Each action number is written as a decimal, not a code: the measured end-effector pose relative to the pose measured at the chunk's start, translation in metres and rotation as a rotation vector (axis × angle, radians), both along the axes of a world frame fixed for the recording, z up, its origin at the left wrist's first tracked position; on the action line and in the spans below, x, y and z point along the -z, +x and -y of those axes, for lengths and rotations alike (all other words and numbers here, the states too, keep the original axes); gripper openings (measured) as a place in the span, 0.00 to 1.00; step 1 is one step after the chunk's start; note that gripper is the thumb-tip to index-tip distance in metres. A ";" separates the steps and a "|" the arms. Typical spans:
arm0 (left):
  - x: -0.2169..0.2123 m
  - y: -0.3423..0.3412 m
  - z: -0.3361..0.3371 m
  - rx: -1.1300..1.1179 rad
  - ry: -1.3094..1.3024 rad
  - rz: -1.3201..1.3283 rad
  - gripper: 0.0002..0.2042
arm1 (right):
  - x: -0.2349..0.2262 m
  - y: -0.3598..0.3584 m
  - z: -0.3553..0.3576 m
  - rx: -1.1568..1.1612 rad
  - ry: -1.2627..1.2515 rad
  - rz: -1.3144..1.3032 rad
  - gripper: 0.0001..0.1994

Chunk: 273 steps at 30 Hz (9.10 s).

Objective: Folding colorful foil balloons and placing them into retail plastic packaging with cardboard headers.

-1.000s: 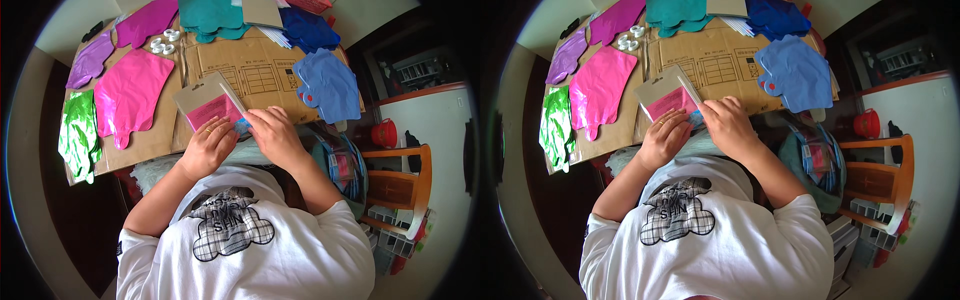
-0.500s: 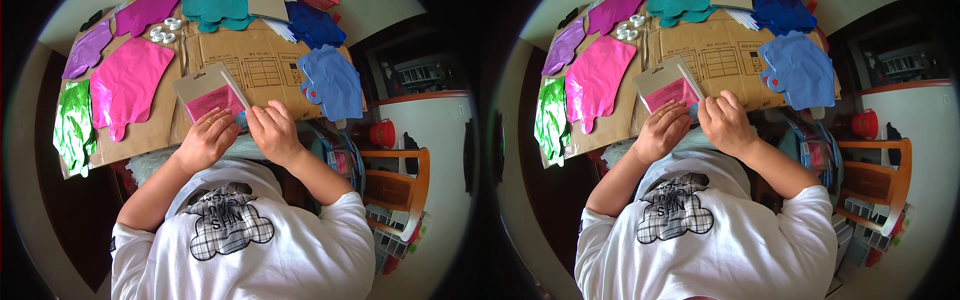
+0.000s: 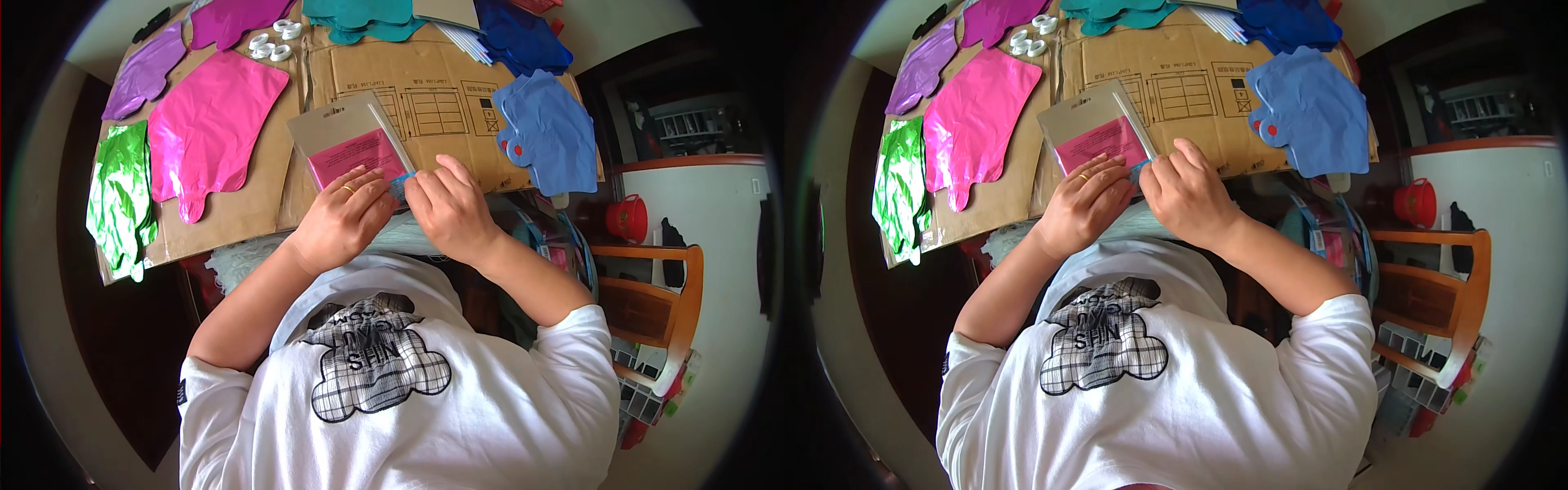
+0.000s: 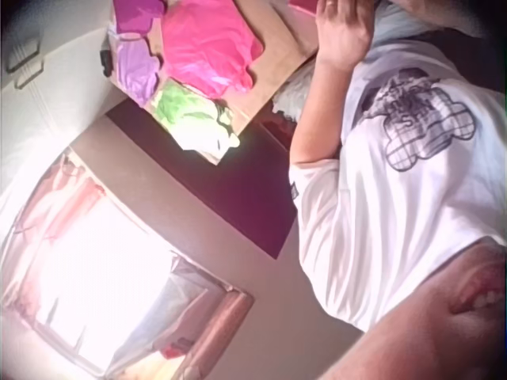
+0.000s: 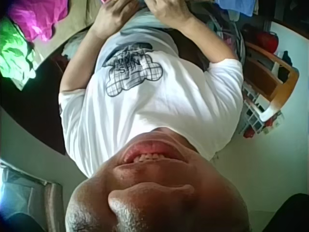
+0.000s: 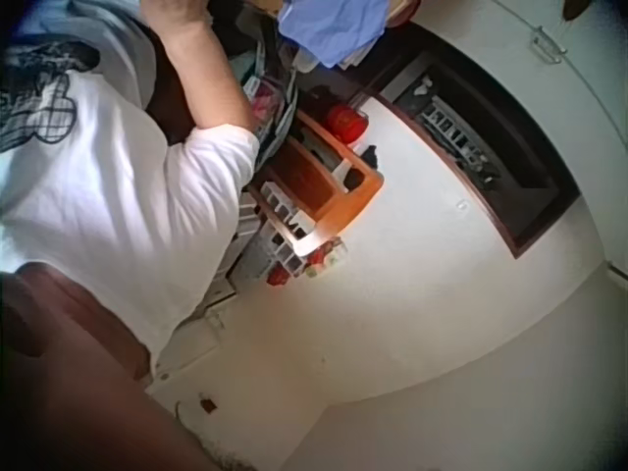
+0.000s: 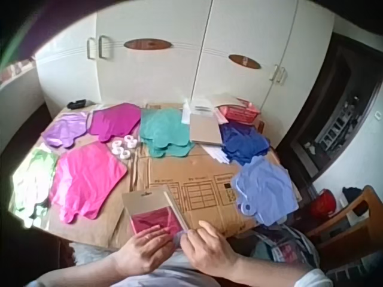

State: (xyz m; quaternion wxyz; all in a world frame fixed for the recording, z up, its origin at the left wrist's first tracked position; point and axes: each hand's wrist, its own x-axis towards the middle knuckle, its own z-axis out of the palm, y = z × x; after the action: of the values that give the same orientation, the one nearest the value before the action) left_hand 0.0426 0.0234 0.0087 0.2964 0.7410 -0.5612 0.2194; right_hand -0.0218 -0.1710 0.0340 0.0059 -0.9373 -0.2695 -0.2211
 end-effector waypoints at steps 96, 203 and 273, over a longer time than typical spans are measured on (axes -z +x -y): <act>-0.010 0.008 0.014 0.127 0.060 -0.410 0.14 | 0.001 -0.037 0.036 -0.001 0.405 -0.239 0.08; -0.021 -0.016 -0.045 -0.334 0.050 -0.543 0.32 | -0.023 0.002 -0.009 0.565 0.626 -0.653 0.12; -0.016 0.093 -0.155 -0.792 0.088 -0.345 0.08 | 0.186 -0.246 0.362 2.043 2.097 -0.464 0.15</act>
State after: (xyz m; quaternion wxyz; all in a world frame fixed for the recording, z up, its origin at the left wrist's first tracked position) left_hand 0.1356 0.1785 0.0252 0.2468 0.9368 -0.1849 0.1650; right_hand -0.2674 -0.5329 -0.1525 0.5512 -0.2981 0.7764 -0.0674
